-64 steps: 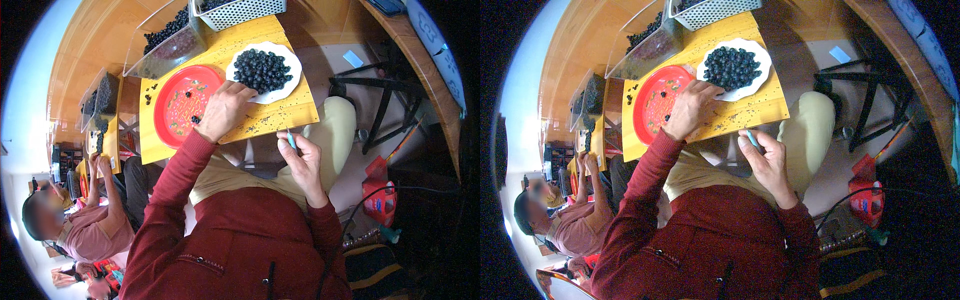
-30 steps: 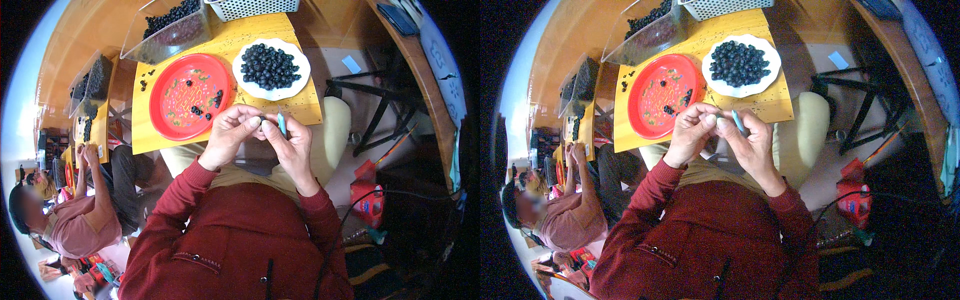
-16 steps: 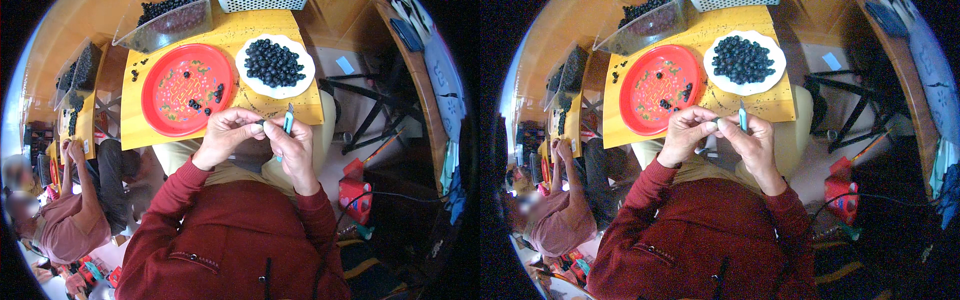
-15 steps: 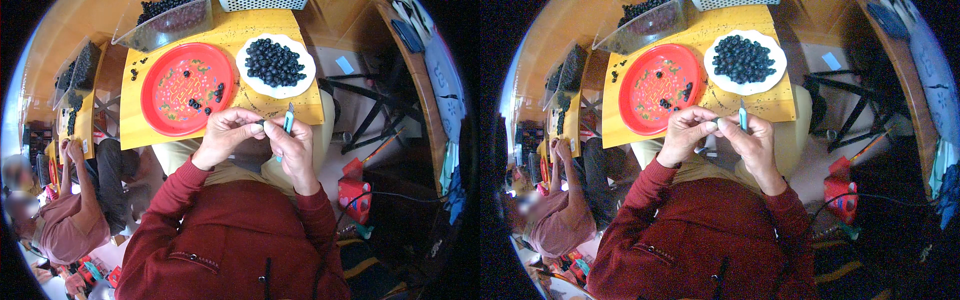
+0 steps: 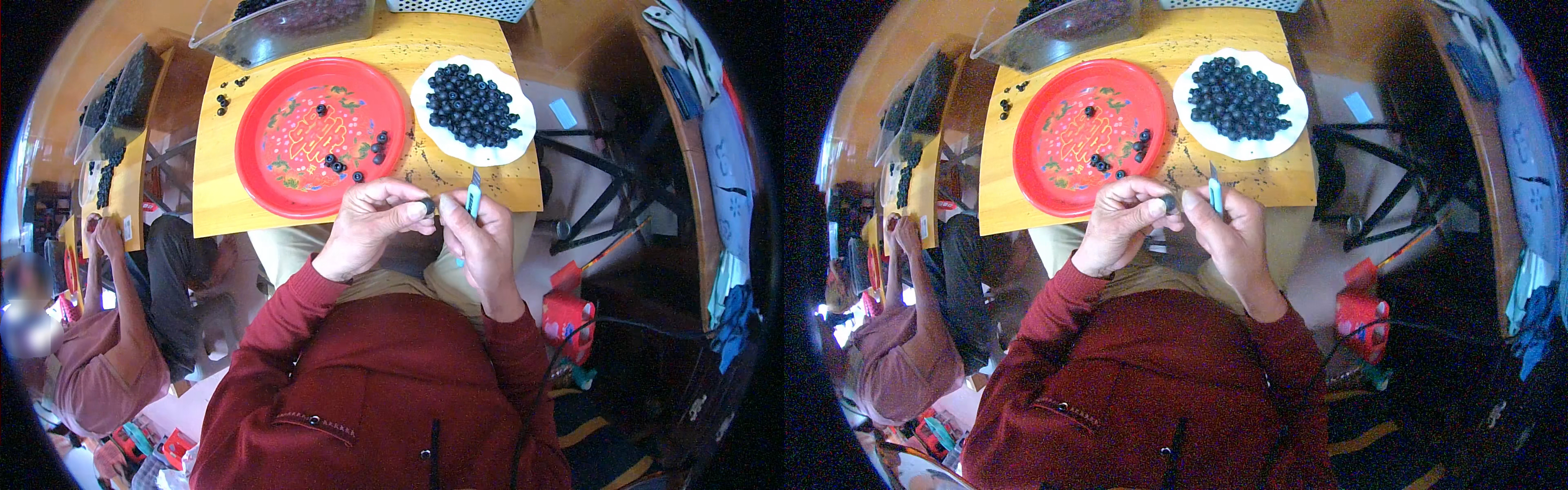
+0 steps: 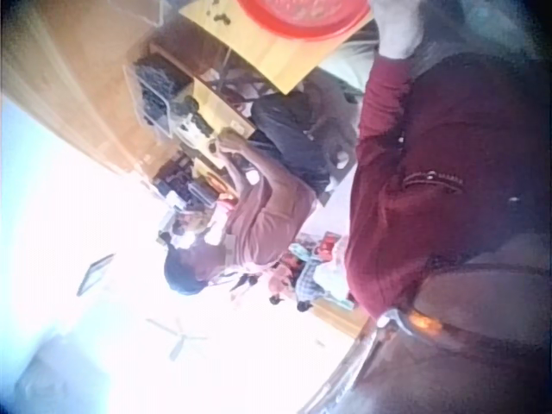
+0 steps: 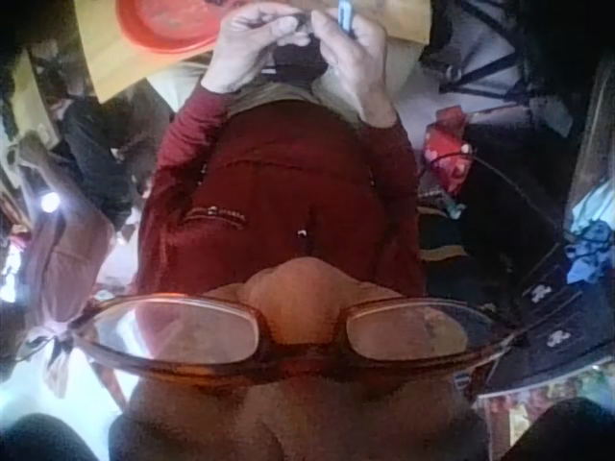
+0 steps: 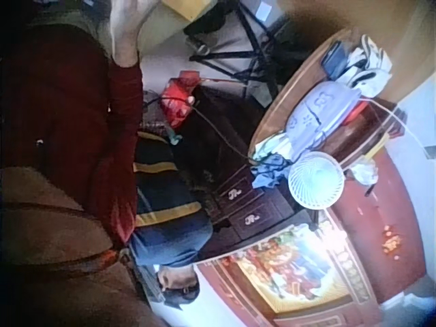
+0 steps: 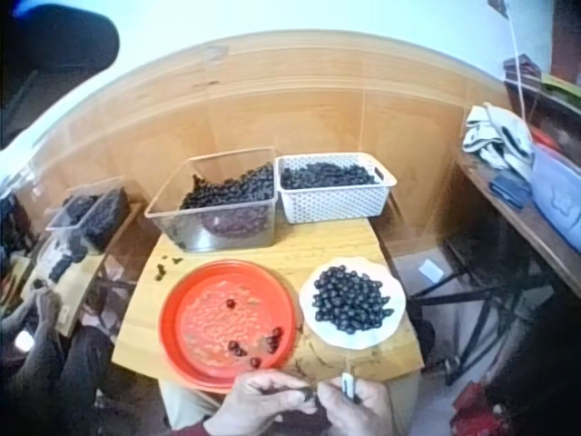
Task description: Sorting and de-stemming berries from one container to another at a workstation.
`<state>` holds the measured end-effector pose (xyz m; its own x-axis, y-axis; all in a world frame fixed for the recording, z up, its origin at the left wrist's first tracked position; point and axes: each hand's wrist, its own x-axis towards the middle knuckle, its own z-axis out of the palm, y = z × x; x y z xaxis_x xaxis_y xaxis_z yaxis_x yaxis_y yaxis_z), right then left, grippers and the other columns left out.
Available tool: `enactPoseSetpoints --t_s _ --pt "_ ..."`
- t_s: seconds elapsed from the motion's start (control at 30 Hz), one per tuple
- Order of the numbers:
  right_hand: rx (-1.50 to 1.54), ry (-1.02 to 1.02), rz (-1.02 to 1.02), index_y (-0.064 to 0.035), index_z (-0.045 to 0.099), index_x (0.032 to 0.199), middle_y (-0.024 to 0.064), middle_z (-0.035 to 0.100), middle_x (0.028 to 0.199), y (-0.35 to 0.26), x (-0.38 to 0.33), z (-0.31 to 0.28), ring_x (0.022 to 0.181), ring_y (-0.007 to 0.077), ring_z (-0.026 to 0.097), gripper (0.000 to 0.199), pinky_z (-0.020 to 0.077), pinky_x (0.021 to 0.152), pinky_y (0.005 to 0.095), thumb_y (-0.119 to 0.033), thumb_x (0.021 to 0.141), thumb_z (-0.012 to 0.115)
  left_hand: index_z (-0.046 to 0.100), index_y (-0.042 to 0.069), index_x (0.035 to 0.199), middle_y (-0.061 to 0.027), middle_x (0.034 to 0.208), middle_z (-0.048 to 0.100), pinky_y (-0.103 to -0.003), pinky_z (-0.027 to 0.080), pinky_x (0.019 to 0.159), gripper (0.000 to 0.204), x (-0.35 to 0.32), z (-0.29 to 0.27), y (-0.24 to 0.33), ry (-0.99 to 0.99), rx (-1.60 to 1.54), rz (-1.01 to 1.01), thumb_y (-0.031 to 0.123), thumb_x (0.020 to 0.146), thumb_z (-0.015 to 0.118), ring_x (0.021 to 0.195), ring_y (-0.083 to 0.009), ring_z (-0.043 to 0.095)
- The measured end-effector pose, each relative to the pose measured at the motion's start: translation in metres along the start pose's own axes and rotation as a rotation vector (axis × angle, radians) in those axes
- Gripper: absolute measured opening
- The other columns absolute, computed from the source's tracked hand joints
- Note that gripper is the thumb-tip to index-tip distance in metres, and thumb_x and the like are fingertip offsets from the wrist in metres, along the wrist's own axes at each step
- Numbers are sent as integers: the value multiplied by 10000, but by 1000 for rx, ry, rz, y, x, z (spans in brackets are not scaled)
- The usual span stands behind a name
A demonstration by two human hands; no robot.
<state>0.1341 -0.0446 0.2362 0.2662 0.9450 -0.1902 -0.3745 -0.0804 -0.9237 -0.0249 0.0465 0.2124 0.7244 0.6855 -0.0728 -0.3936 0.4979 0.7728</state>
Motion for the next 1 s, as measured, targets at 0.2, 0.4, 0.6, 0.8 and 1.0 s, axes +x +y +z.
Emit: enactPoseSetpoints --t_s 0.2,0.4,0.6,0.8,1.0 --pt "-553 27 -351 31 651 1083 105 669 868 -7 -6 5 757 198 641 273 495 671 316 -216 975 607 639 -5 1107 -126 979 704 -342 595 817 174 -1 -2 1 -22 -154 2 22 935 628 887 -203 704" --pt "-711 0 -459 1 645 1116 164 633 861 -6 -10 3 770 301 662 287 504 671 362 -238 960 620 631 3 1114 -124 983 702 -343 593 829 170 2 4 0 -19 -193 1 18 946 609 922 -195 697" --pt "-731 2 -523 -2 647 1108 150 625 840 -8 -10 -2 738 294 651 279 496 639 361 -236 958 623 631 5 1112 -125 981 701 -346 591 833 167 2 6 -3 -29 -189 9 18 948 608 915 -194 699" --pt "-729 -13 -531 2 653 1103 145 627 838 -8 -13 -5 719 285 639 276 492 629 359 -226 950 635 630 2 1107 -128 977 701 -353 592 833 162 1 10 -5 -25 -187 18 14 947 608 903 -197 702" --pt "-677 -24 -535 9 666 1117 139 635 840 -9 -15 -7 733 260 640 271 488 633 345 -197 944 644 629 0 1104 -125 971 701 -359 595 832 163 1 12 -7 -25 -180 21 13 942 613 895 -197 703"
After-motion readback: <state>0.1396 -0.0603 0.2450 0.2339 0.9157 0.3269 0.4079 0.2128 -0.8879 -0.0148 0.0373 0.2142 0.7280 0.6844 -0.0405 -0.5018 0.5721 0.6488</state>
